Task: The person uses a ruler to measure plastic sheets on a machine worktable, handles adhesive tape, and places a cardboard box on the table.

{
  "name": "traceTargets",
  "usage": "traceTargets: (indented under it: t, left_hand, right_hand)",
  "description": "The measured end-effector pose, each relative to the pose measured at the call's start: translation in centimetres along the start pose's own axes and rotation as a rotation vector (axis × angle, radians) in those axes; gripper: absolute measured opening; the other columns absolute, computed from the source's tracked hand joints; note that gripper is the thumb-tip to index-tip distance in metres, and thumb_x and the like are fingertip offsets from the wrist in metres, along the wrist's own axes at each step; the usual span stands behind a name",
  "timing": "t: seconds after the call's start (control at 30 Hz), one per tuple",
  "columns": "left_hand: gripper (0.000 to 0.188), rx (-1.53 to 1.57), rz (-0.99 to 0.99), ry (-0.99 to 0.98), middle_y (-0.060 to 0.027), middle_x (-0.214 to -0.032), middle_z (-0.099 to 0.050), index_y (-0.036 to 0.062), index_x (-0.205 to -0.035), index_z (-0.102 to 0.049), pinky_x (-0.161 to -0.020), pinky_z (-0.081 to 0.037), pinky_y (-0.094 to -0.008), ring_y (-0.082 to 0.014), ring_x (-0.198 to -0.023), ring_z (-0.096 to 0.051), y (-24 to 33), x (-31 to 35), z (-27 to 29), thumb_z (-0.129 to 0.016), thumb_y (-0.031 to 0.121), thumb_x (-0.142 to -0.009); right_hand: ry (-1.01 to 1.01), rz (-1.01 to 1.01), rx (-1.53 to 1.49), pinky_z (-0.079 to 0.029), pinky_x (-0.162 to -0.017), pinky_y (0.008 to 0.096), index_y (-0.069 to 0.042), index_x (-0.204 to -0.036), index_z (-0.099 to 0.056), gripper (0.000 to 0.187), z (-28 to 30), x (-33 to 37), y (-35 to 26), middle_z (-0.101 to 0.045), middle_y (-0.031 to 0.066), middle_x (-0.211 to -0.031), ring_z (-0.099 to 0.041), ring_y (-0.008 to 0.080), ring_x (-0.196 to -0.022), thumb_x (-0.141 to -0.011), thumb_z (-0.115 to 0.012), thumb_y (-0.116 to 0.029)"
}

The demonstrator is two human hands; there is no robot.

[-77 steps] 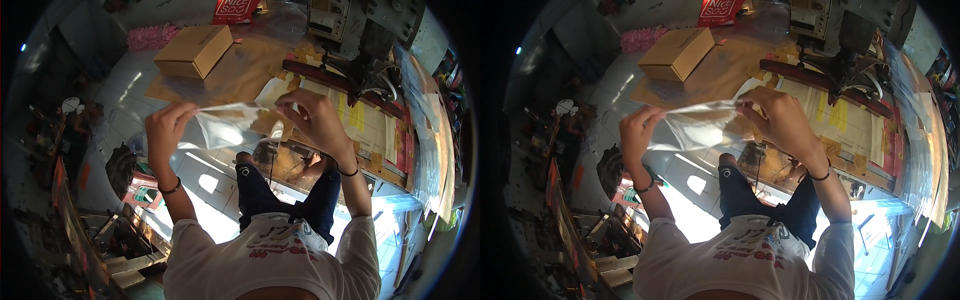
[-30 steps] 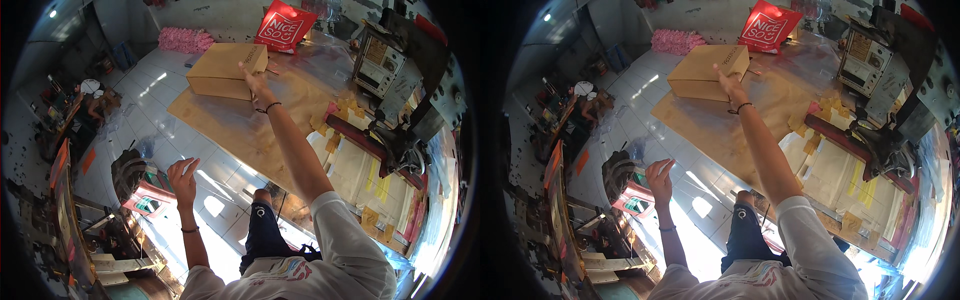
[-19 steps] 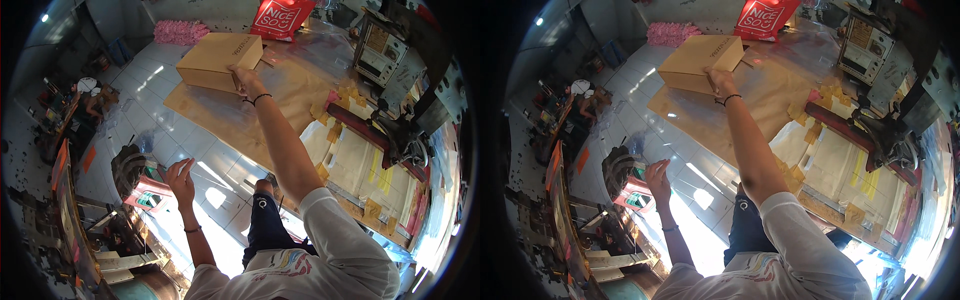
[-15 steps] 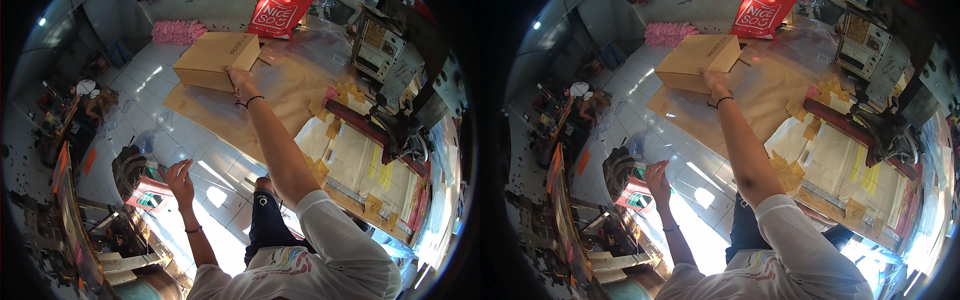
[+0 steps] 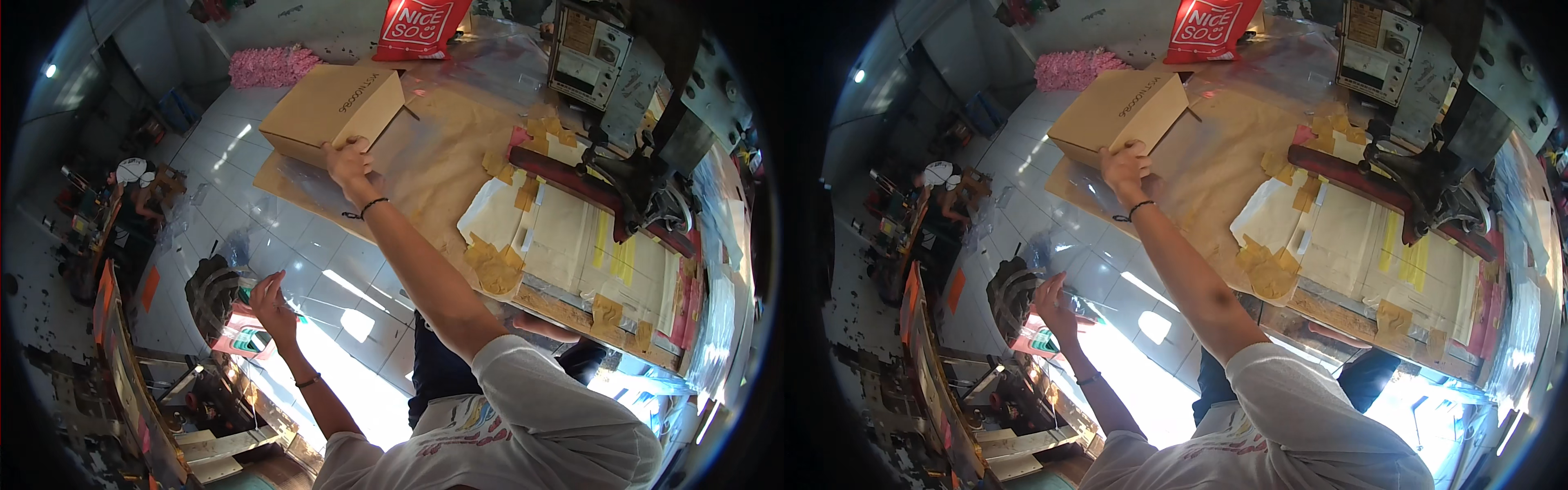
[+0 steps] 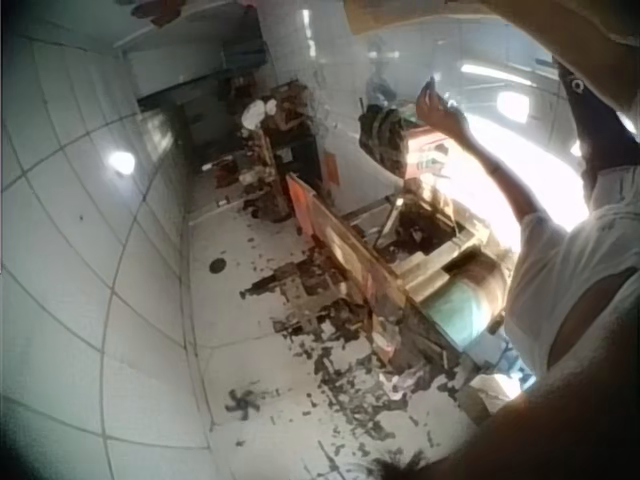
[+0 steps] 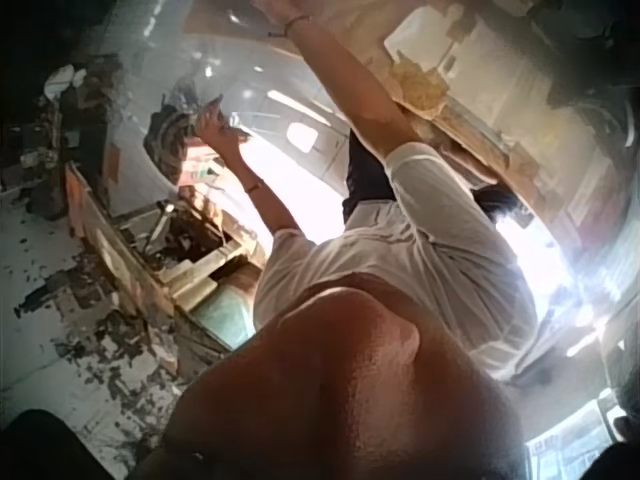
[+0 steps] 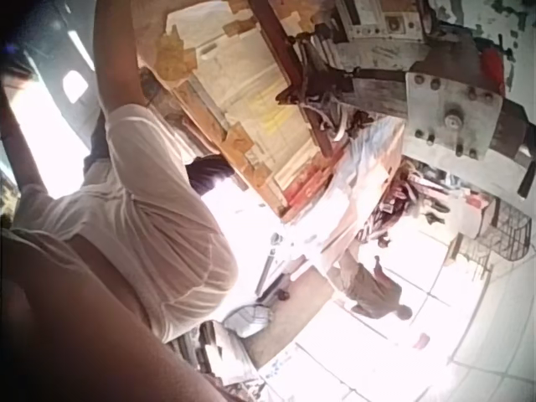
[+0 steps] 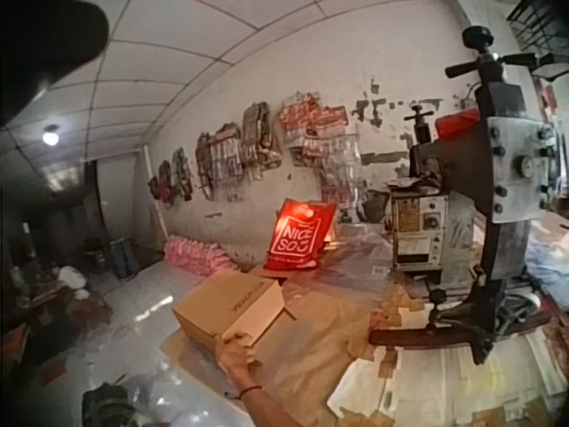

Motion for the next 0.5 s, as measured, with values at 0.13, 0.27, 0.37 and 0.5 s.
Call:
traceTargets:
  t: [0.13, 0.27, 0.37, 0.5]
  left_hand:
    - [0.032, 0.017, -0.058, 0.066, -0.0067, -0.108, -0.067, 0.0100, -0.112, -0.072, -0.097, -0.040, -0.0434, -0.0279, -0.105, -0.059, -0.4, -0.2, 1.5, -0.053, 0.001, -0.088]
    - [0.026, -0.061, 0.037, 0.176, -0.0127, -0.106, -0.069, 0.0053, -0.109, -0.072, -0.090, -0.046, -0.0441, -0.0322, -0.099, -0.062, -3.2, 0.4, 3.4, -0.053, 0.005, -0.092]
    - [0.024, -0.085, 0.073, 0.249, -0.0138, -0.106, -0.069, 0.0043, -0.108, -0.073, -0.088, -0.048, -0.0445, -0.0323, -0.097, -0.064, -6.1, 2.0, 6.0, -0.053, 0.007, -0.095]
    - [0.026, -0.013, 0.216, 0.459, -0.0162, -0.112, -0.069, -0.0006, -0.109, -0.070, -0.089, -0.055, -0.0414, -0.0293, -0.100, -0.066, -10.0, 4.6, 7.6, -0.051, 0.015, -0.100]
  right_hand:
    - [-0.021, 0.003, -0.015, -0.032, -0.108, 0.0508, -0.011, -0.136, -0.026, 0.080, -0.7, 2.1, 0.2, -0.031, 0.0265, -0.132, -0.034, 0.0432, -0.125, -0.079, -0.073, -0.040]
    - [0.027, 0.224, 0.133, -0.031, -0.108, 0.0507, -0.008, -0.140, -0.027, 0.088, 0.6, 3.1, -1.5, -0.028, 0.0252, -0.138, -0.031, 0.0430, -0.130, -0.078, -0.077, -0.044]
    - [0.047, 0.503, 0.293, -0.030, -0.109, 0.0544, -0.008, -0.142, -0.028, 0.093, 1.0, 3.5, -4.7, -0.028, 0.0259, -0.139, -0.028, 0.0435, -0.134, -0.076, -0.078, -0.048]
    - [0.216, 0.590, 0.231, -0.029, -0.110, 0.0573, -0.002, -0.148, -0.026, 0.106, 4.7, -5.4, -7.4, -0.022, 0.0373, -0.146, -0.025, 0.0509, -0.137, -0.075, -0.074, -0.061]
Point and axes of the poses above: each hand's wrist, its own x-axis away from the middle knuckle, its own z-axis out of the back of the hand, y = z × x, the point moved 7 cm from there along -x, towards the middle knuckle
